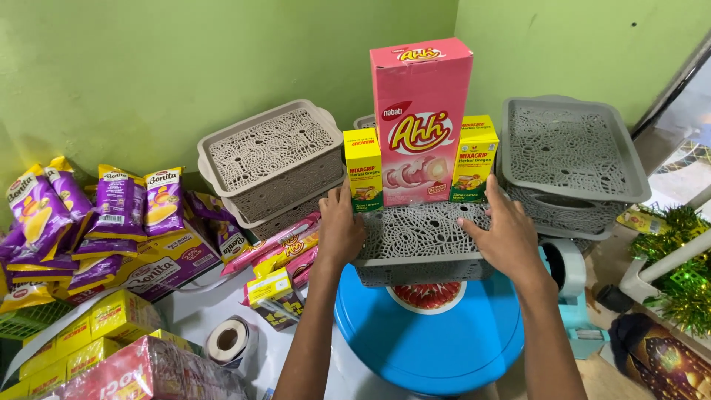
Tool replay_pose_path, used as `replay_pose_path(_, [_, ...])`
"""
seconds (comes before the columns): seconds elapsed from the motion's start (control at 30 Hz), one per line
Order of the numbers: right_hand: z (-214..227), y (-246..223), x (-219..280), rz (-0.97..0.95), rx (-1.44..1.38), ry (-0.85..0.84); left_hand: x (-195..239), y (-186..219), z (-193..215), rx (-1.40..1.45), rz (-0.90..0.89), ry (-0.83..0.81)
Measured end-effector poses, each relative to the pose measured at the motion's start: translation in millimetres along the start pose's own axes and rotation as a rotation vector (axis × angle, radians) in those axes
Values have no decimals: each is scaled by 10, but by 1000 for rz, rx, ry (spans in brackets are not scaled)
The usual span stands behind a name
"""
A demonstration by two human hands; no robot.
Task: The person arranges a pink Ahhi box and two yellow Mixacup boxes inside a grey plastic basket placed on a blue bucket. They use a tape dispenser to apply tape to the basket and boxes, securing the items in place.
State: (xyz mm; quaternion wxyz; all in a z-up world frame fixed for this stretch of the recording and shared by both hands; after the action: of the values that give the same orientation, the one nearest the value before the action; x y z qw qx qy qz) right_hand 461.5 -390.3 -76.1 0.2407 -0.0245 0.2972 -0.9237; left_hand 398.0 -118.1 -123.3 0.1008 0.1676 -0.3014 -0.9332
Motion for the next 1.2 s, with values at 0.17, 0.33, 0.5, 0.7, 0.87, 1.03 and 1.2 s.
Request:
replay_pose_path(0.17, [-7, 114, -107, -3, 21, -18, -43, -65, -16, 13, -6, -51])
replay_pose_path(0.33, [-8, 68, -55, 19, 29, -15, -29, -78, 5, 30, -4, -56])
replay_pose_path(0.5, [39, -15, -30, 32, -39, -37, 122, 3, 219, 305, -4, -23])
replay_pose_path(0.7, [-4, 95, -95, 12, -23, -30, 148, 6, 92, 114, 23, 29])
replay_pose_path(0.87, [-16, 127, -35, 5, -92, 12, 319, 60, 220, 304, -20, 17])
replay_pose_path(1.03, [13, 150, 176, 91, -240, 236, 589, 100, 276, 501, -39, 79])
replay_pose_path(1.2, [-176, 239, 334, 216, -249, 288, 767, 298, 354, 586, -50, 118])
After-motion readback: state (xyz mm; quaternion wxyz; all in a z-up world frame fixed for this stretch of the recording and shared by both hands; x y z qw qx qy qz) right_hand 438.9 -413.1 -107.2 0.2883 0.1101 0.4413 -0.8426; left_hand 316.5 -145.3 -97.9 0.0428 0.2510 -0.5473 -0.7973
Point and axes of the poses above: each hand's wrist, its own x-axis away from the middle knuckle, its own z-axis out of the back of the hand, y = z × x, the point moved 5 cm from there along -x, towards the middle knuckle, and after that the axes turned 8 degrees about -y, right-handed, at the moved point
